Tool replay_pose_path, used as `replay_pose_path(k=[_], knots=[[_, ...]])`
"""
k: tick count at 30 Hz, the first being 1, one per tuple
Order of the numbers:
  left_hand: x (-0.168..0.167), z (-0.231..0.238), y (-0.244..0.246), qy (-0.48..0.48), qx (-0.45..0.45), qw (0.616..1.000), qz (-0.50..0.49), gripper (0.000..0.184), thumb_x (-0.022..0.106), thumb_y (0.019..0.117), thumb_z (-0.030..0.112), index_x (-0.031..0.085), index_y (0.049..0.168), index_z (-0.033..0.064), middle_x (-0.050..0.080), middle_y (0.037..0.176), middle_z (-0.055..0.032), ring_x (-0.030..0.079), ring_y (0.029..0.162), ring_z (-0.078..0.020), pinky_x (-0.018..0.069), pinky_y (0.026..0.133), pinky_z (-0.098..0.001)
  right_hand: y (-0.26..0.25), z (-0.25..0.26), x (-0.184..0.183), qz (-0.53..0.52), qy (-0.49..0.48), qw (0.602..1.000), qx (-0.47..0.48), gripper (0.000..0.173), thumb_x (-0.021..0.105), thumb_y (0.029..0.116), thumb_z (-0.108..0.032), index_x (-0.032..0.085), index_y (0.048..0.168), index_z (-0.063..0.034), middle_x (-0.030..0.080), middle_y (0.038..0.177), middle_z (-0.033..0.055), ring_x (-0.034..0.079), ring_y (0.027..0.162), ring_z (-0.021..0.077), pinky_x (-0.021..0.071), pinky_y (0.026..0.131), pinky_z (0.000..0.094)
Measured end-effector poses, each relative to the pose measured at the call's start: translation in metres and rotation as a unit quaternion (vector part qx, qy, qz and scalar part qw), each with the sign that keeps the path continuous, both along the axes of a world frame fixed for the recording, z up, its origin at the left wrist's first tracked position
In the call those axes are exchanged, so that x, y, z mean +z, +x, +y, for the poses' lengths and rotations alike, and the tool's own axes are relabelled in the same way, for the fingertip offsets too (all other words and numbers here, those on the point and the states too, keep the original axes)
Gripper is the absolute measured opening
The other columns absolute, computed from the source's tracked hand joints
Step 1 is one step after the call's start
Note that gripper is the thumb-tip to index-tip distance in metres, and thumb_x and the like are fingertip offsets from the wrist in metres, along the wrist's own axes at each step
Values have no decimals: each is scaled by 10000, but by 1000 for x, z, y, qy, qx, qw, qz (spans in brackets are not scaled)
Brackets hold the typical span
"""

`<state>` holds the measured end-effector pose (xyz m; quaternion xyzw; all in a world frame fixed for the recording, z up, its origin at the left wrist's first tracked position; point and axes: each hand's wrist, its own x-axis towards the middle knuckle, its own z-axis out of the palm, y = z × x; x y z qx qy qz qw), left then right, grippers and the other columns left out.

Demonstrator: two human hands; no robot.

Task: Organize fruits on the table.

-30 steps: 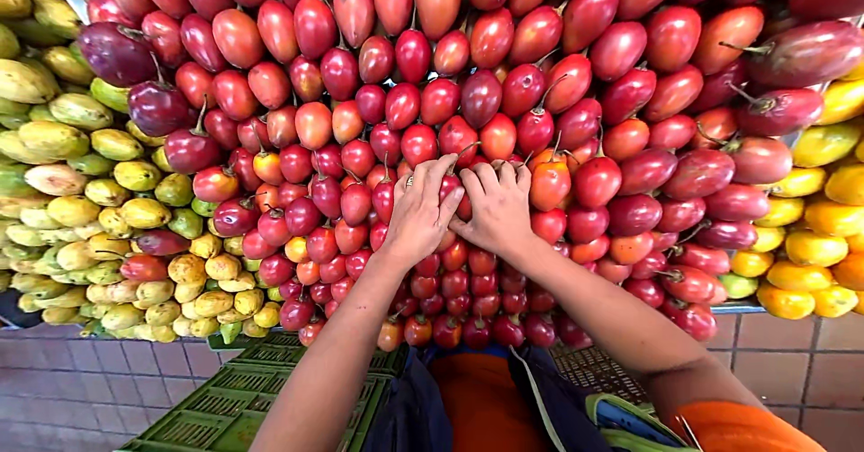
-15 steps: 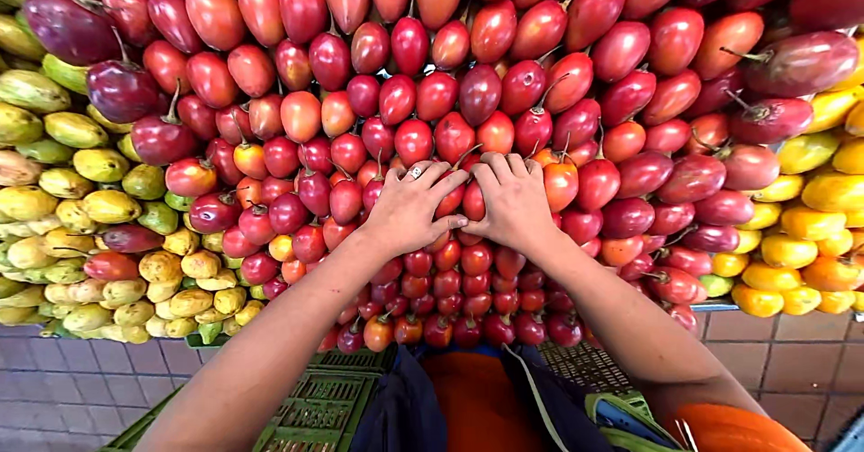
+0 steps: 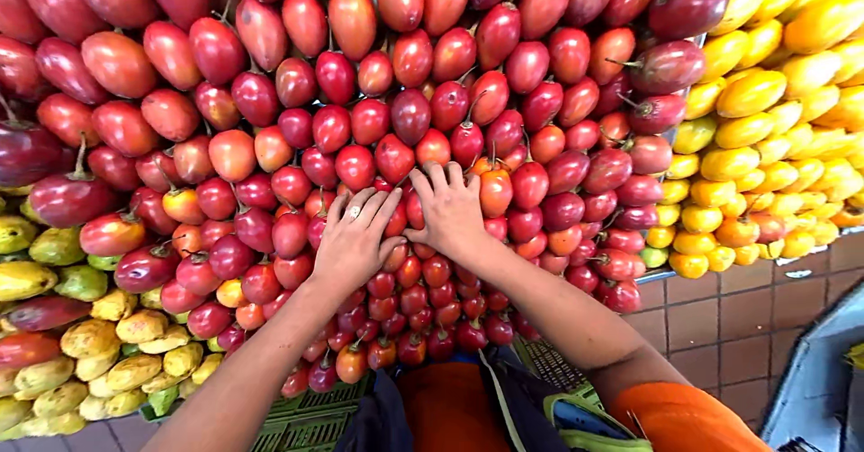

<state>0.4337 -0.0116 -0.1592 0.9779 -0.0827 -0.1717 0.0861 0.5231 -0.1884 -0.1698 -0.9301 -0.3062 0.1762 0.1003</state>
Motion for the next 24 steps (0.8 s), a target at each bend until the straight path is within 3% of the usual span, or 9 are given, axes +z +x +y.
replay_pose_path(k=[2, 5, 8, 10, 13, 15, 19, 21, 24], knots=[[-4, -2, -5, 9, 4, 1000, -10, 659, 442, 1045, 505, 302, 1624, 223, 358, 1653, -13, 296, 1537, -270, 217, 1226, -592, -1, 4, 2, 8, -12, 1000, -5, 1044, 865, 593, -640, 502, 1466, -197, 487, 1486, 129, 457, 1325, 419, 423, 939, 641], [-6, -4, -10, 2, 14, 999, -41, 629, 467, 1049, 476, 323, 1616, 244, 365, 1648, 1, 338, 1515, -259, 266, 1204, -572, -5, -4, -1, -9, 30, 999, 8, 984, 815, 657, -661, 502, 1469, -201, 483, 1493, 140, 462, 1326, 417, 404, 984, 643], [3, 3, -14, 4, 27, 998, -49, 680, 527, 1031, 488, 330, 1616, 205, 346, 1662, -4, 304, 1538, -230, 152, 1251, -593, -4, -25, -1, 2, 111, 992, 66, 884, 776, 780, -606, 468, 1529, -252, 449, 1562, 108, 451, 1383, 386, 339, 1105, 648], [19, 18, -17, -5, 65, 998, -20, 667, 605, 991, 497, 425, 1571, 220, 360, 1654, -10, 288, 1543, -259, 121, 1241, -647, -3, -33, -1, 16, 135, 986, 101, 860, 825, 793, -505, 472, 1534, -248, 450, 1581, 83, 442, 1413, 384, 308, 1152, 652], [36, 43, -24, -16, 159, 987, 22, 734, 788, 849, 523, 541, 1471, 222, 431, 1577, -103, 338, 1491, -356, 209, 1194, -681, -5, -33, -4, 11, 138, 983, 123, 864, 831, 807, -475, 462, 1546, -225, 479, 1571, 26, 455, 1406, 364, 312, 1108, 691], [29, 53, -31, -22, 193, 981, 14, 731, 792, 820, 579, 589, 1415, 205, 475, 1533, -105, 387, 1459, -347, 261, 1180, -655, -5, -29, -6, 4, 131, 984, 124, 867, 833, 808, -471, 454, 1551, -233, 511, 1542, -9, 486, 1391, 313, 291, 1102, 724], [6, 58, -46, -42, 181, 982, -40, 744, 639, 899, 660, 506, 1492, 231, 400, 1616, -49, 300, 1531, -271, 173, 1229, -624, -7, -26, -5, -14, 110, 986, 126, 907, 820, 806, -522, 429, 1565, -216, 516, 1536, -1, 517, 1367, 290, 290, 1090, 723], [12, 61, -46, -97, 216, 971, -16, 838, 702, 871, 626, 415, 1552, 230, 327, 1657, -20, 235, 1554, -239, 118, 1250, -598, -6, -22, 2, 2, 89, 987, 132, 944, 835, 802, -496, 404, 1578, -177, 502, 1548, 33, 504, 1372, 334, 283, 1067, 758], [25, 69, -41, -99, 235, 966, 42, 720, 705, 880, 604, 482, 1501, 315, 370, 1624, 28, 280, 1526, -251, 165, 1230, -610, -5, -18, 7, 5, 66, 988, 137, 989, 856, 784, -478, 382, 1584, -142, 491, 1557, 54, 507, 1374, 331, 300, 1061, 749]])
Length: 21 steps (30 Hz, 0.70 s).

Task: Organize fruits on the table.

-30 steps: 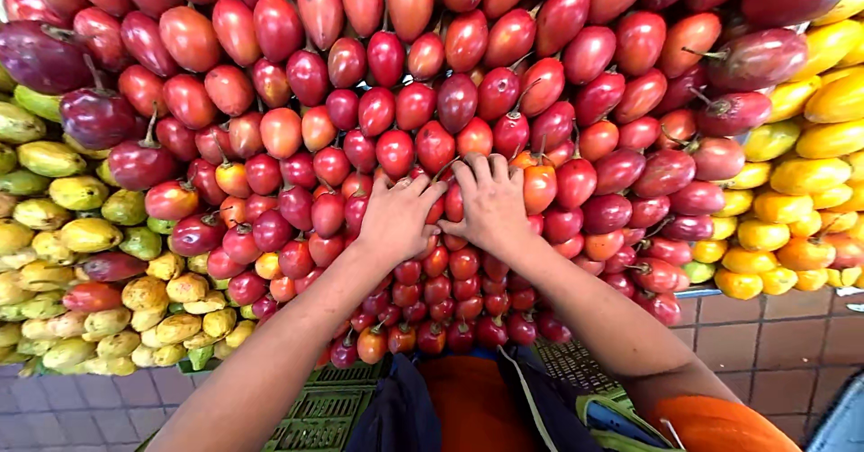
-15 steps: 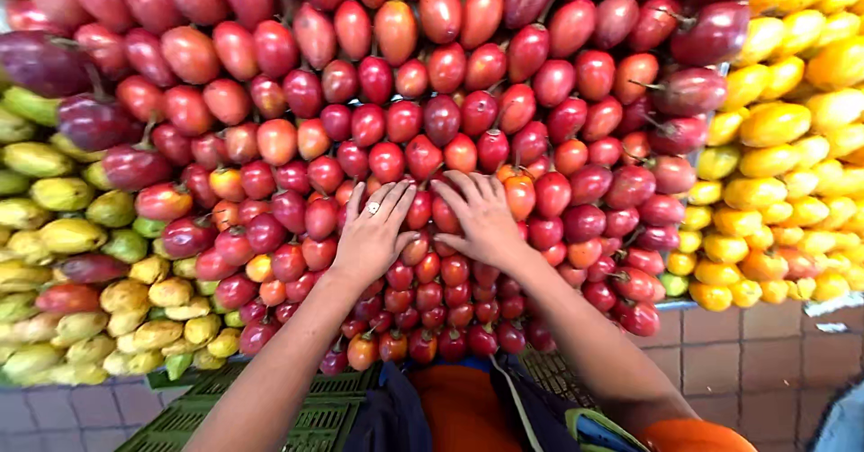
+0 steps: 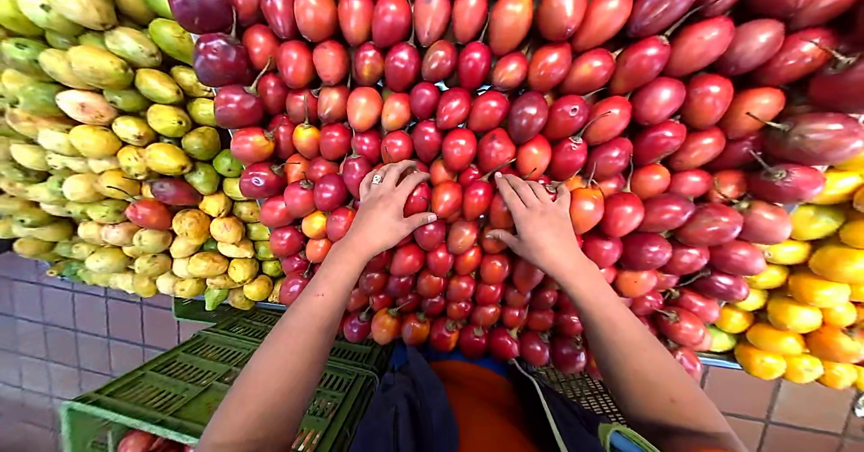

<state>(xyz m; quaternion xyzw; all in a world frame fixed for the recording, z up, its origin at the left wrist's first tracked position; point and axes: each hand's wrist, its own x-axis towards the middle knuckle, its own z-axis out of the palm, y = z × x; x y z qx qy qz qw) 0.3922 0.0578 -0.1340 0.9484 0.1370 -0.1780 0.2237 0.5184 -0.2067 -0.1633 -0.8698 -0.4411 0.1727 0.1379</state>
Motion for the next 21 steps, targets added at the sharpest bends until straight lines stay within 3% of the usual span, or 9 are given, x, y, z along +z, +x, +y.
replay_pose_path(k=[4, 6, 8, 11, 13, 15, 18, 21], knots=[[15, 18, 16, 1, -102, 989, 104, 748, 783, 907, 327, 418, 1560, 334, 305, 1671, 67, 283, 1534, -276, 223, 1198, -640, -11, -5, 5, -25, -4, 999, -20, 1008, 872, 782, -417, 361, 1590, -96, 417, 1610, 92, 447, 1419, 368, 265, 1099, 743], [10, 26, 19, 3, -139, 987, 84, 694, 798, 896, 308, 484, 1515, 307, 359, 1643, 69, 341, 1505, -264, 287, 1185, -605, -20, -9, 3, -43, 30, 998, -43, 890, 855, 815, -354, 431, 1554, -96, 465, 1576, 101, 463, 1418, 358, 238, 1139, 731], [3, 27, 12, 1, -153, 988, 34, 644, 781, 912, 301, 510, 1495, 275, 409, 1615, 33, 381, 1484, -259, 297, 1199, -577, -22, -13, -3, -50, 56, 996, -48, 802, 827, 854, -328, 469, 1532, -95, 489, 1562, 97, 475, 1421, 334, 215, 1177, 705], [-8, 23, -7, 12, -153, 987, -49, 651, 708, 964, 244, 440, 1557, 242, 371, 1647, 5, 368, 1506, -213, 211, 1245, -596, -23, -9, -8, -58, 46, 996, -56, 815, 838, 846, -328, 467, 1537, -106, 483, 1576, 67, 480, 1427, 301, 209, 1191, 683], [-14, 18, -19, 44, -136, 986, -86, 645, 626, 1017, 273, 363, 1604, 220, 289, 1689, 28, 254, 1559, -181, 134, 1269, -581, -26, -7, -8, -66, 37, 995, -64, 834, 846, 838, -325, 459, 1541, -98, 470, 1586, 65, 468, 1438, 293, 205, 1192, 681], [-21, 11, -36, 115, -62, 982, -135, 638, 600, 1022, 398, 391, 1590, 198, 308, 1681, 29, 224, 1570, -204, 105, 1263, -616, -27, -9, -7, -65, 23, 996, -59, 858, 821, 864, -363, 412, 1569, -95, 421, 1619, 58, 419, 1474, 278, 189, 1205, 668], [-24, 13, -58, 201, 118, 960, -155, 856, 649, 898, 652, 387, 1587, 217, 304, 1679, -22, 219, 1568, -273, 92, 1247, -652, -30, -13, -10, -53, 51, 995, -60, 868, 784, 886, -394, 372, 1582, -79, 371, 1642, 89, 351, 1509, 309, 154, 1207, 695], [-12, 35, -60, 146, 145, 975, -82, 997, 715, 825, 687, 311, 1619, 240, 293, 1673, -96, 257, 1550, -306, 122, 1247, -640, -44, -17, -9, -47, 109, 988, -103, 809, 693, 932, -450, 376, 1574, -73, 369, 1632, 138, 328, 1512, 358, 171, 1219, 674]])
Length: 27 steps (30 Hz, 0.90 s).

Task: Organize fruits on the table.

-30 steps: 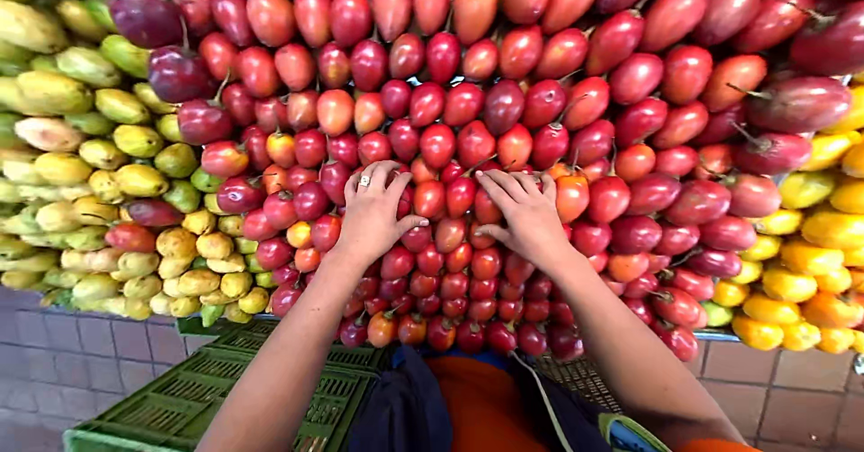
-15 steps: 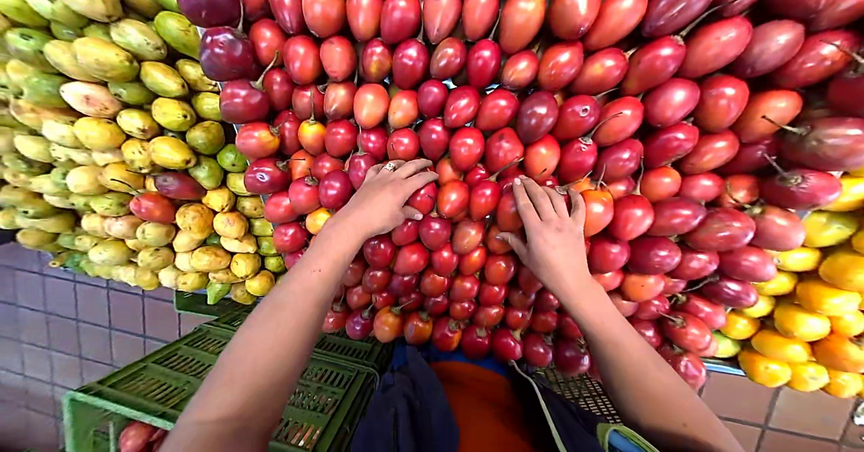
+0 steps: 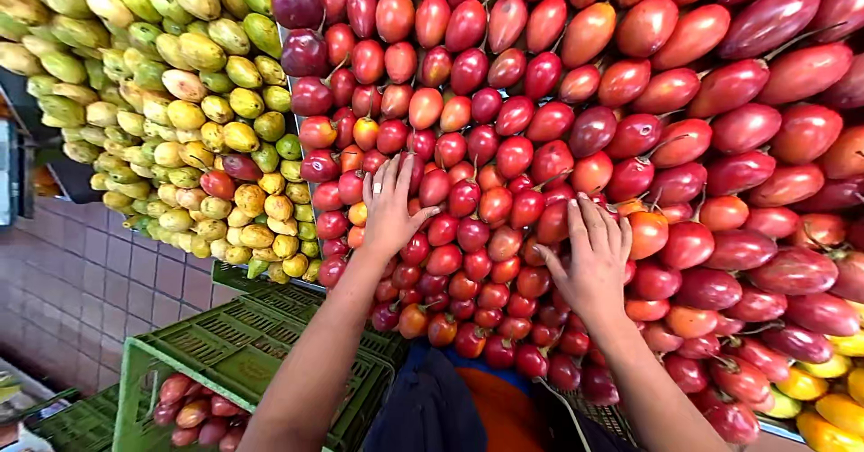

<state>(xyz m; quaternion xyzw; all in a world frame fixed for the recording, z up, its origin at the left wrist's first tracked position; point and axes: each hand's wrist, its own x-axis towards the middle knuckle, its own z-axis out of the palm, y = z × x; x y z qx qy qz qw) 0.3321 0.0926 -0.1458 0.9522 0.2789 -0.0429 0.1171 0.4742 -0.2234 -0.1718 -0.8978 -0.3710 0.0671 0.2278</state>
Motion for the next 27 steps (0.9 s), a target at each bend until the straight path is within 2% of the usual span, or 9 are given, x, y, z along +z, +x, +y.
replay_pose_path(k=[3, 5, 7, 12, 15, 19, 21, 24, 27], knots=[[14, 34, 11, -96, -64, 992, 51, 939, 795, 788, 625, 383, 1572, 314, 364, 1629, -72, 361, 1490, -297, 218, 1213, -641, -14, 16, 7, 6, 78, 997, -22, 660, 684, 943, -403, 509, 1485, -68, 460, 1545, 202, 389, 1459, 405, 230, 1218, 639], [15, 50, 17, -139, -86, 984, 68, 1010, 841, 753, 596, 346, 1587, 314, 361, 1636, -5, 384, 1478, -257, 271, 1186, -639, -18, 46, 13, 12, 123, 992, 21, 493, 685, 950, -347, 626, 1355, -73, 570, 1424, 195, 488, 1375, 395, 316, 1184, 621], [13, 56, 20, -130, -110, 982, 77, 1022, 871, 747, 542, 345, 1587, 293, 380, 1619, -23, 431, 1443, -273, 344, 1147, -623, -19, 90, 20, 26, 124, 987, 96, 438, 668, 970, -366, 660, 1320, -103, 617, 1366, 149, 540, 1322, 362, 348, 1164, 612], [8, 74, 28, -119, -176, 974, 79, 761, 828, 858, 390, 469, 1514, 249, 491, 1530, -61, 486, 1397, -296, 408, 1137, -566, -20, 191, 16, 54, -17, 975, 213, 666, 697, 940, -461, 523, 1472, -100, 570, 1432, 161, 549, 1296, 380, 320, 1151, 635], [10, 76, 37, -118, -198, 967, 109, 752, 829, 806, 335, 511, 1481, 241, 539, 1465, -79, 515, 1341, -313, 428, 1083, -557, -14, 211, 9, 81, -63, 966, 237, 750, 790, 866, -451, 532, 1416, -10, 589, 1408, 183, 590, 1252, 373, 399, 1100, 591], [8, 87, 36, -162, -229, 950, 134, 731, 773, 828, 362, 510, 1501, 251, 555, 1472, -46, 467, 1399, -292, 352, 1147, -576, -25, 205, 1, 56, -6, 983, 175, 688, 827, 836, -423, 588, 1385, -84, 600, 1400, 126, 581, 1249, 344, 444, 1064, 542], [7, 82, 28, -127, -243, 953, 128, 695, 656, 927, 435, 427, 1561, 266, 528, 1512, -28, 427, 1442, -256, 262, 1205, -555, -23, 202, 0, 52, 0, 984, 171, 704, 805, 862, -427, 564, 1438, -102, 592, 1435, 101, 568, 1293, 326, 435, 1091, 528], [-14, 66, 3, -56, -193, 980, 1, 658, 506, 988, 500, 396, 1583, 240, 529, 1522, -8, 433, 1443, -200, 235, 1219, -536, -13, 198, 4, 64, -8, 977, 202, 675, 738, 932, -419, 530, 1479, -82, 588, 1459, 97, 570, 1305, 313, 436, 1099, 513], [-32, 55, -8, -16, -108, 989, -99, 625, 431, 1013, 500, 426, 1558, 193, 446, 1590, -8, 320, 1517, -221, 132, 1254, -580, -9, 203, 6, 36, -36, 975, 217, 665, 717, 946, -431, 528, 1482, -86, 589, 1463, 89, 579, 1292, 301, 443, 1057, 524]])
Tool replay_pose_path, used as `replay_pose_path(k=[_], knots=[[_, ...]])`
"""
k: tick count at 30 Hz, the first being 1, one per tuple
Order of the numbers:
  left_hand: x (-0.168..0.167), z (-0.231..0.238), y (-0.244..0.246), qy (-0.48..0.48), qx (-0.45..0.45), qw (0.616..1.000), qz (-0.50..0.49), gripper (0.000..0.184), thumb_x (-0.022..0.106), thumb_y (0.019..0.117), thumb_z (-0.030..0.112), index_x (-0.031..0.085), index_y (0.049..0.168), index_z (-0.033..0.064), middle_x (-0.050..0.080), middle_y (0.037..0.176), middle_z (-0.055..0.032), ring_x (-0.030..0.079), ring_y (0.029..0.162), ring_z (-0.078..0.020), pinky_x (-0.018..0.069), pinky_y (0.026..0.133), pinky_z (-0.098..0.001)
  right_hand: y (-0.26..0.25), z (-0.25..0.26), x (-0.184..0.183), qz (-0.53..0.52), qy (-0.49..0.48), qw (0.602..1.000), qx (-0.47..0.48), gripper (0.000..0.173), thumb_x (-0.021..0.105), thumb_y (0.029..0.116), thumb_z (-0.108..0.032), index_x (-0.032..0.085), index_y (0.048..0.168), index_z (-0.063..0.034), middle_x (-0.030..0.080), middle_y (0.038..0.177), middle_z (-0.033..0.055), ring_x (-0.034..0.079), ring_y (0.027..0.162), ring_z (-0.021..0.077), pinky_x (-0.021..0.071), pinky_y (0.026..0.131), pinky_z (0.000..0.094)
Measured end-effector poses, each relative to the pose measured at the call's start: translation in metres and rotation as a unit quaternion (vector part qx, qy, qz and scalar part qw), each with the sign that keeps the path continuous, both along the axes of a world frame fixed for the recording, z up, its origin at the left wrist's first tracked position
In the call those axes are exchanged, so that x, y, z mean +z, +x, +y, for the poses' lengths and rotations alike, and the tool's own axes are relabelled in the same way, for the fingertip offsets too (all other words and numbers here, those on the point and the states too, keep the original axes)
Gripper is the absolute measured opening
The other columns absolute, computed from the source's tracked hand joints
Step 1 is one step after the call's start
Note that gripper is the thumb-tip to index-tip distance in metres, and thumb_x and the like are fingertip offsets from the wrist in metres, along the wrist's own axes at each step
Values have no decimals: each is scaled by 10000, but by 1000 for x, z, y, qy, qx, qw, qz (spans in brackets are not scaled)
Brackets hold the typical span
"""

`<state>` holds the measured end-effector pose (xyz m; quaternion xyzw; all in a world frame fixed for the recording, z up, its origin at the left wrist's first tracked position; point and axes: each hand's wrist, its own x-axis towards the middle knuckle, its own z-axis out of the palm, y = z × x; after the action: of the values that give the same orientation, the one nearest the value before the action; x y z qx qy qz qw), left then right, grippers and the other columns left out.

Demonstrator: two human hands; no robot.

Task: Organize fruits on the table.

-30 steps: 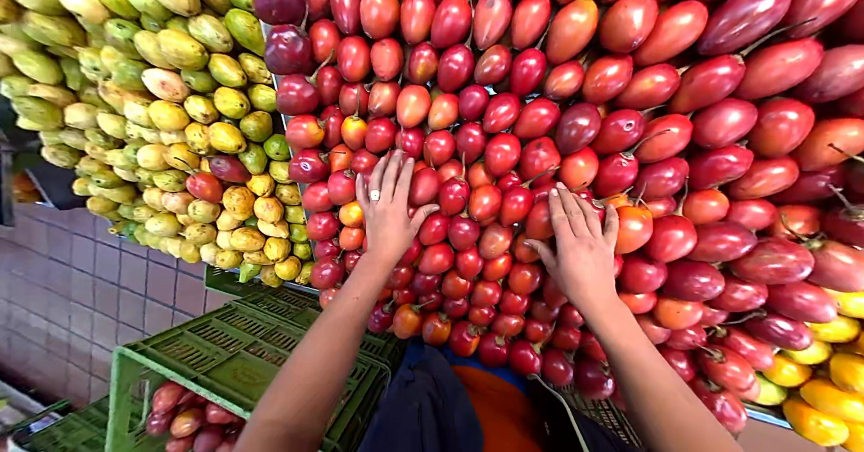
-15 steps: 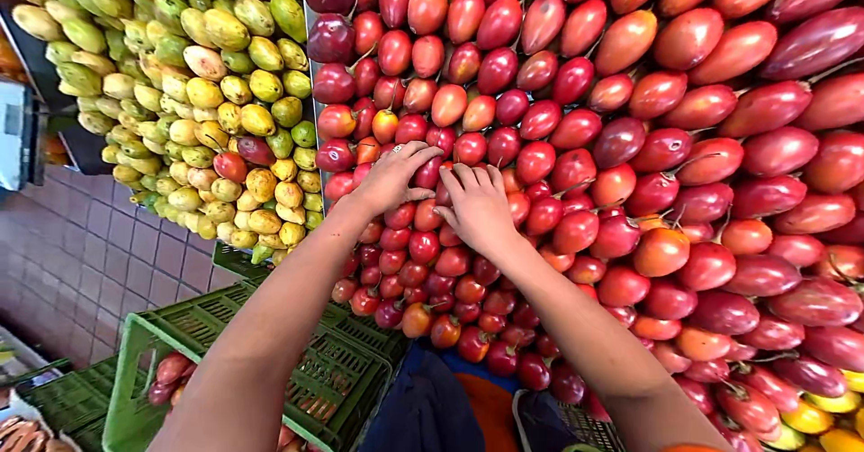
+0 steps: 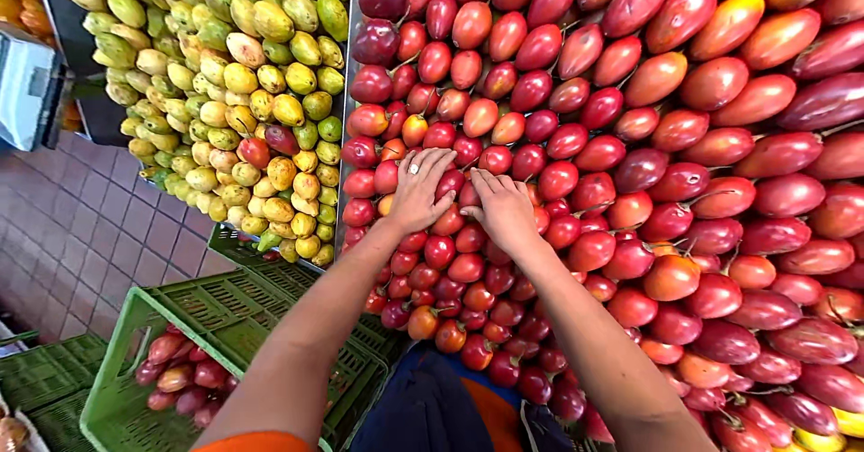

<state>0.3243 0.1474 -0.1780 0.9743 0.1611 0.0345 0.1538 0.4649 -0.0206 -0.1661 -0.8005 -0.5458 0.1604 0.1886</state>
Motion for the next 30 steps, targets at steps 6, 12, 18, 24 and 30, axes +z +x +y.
replay_pose_path(k=[6, 12, 18, 24, 30], knots=[[20, -48, -22, -73, 84, 993, -44, 653, 488, 1041, 492, 378, 1584, 148, 325, 1665, -45, 216, 1567, -238, 125, 1292, -544, -17, -18, 6, -38, 19, 999, -23, 689, 654, 995, -376, 409, 1567, -83, 448, 1599, 79, 455, 1437, 301, 338, 1184, 545], [57, -82, -174, -147, 363, 911, -128, 547, 489, 1057, 415, 456, 1534, 150, 446, 1584, -69, 372, 1488, -267, 323, 1209, -558, -89, -160, 9, 8, 88, 990, -111, 533, 548, 1014, -355, 557, 1461, -66, 565, 1485, 121, 516, 1385, 320, 405, 1156, 556], [83, -75, -382, 2, 490, 860, -143, 482, 528, 1033, 332, 545, 1432, 63, 531, 1474, -187, 414, 1418, -413, 312, 1158, -640, -167, -257, 7, 109, -58, 992, -23, 438, 617, 994, -281, 633, 1383, -81, 730, 1201, 93, 715, 1075, 257, 582, 955, 489], [74, -113, -497, -163, 723, 647, -178, 573, 544, 1045, 361, 447, 1479, 0, 491, 1487, -254, 492, 1384, -364, 406, 1156, -540, -233, -248, 44, 91, -65, 984, 139, 451, 609, 1014, -254, 609, 1398, -17, 708, 1228, 194, 699, 1107, 360, 555, 965, 562], [14, -181, -611, -238, 666, 706, -17, 523, 696, 951, 350, 595, 1416, 133, 457, 1567, -136, 433, 1434, -378, 356, 1136, -661, -416, -141, 276, 172, -327, 926, 75, 418, 488, 1003, 48, 481, 1392, 200, 537, 1412, 364, 556, 1324, 407, 370, 1160, 407]])
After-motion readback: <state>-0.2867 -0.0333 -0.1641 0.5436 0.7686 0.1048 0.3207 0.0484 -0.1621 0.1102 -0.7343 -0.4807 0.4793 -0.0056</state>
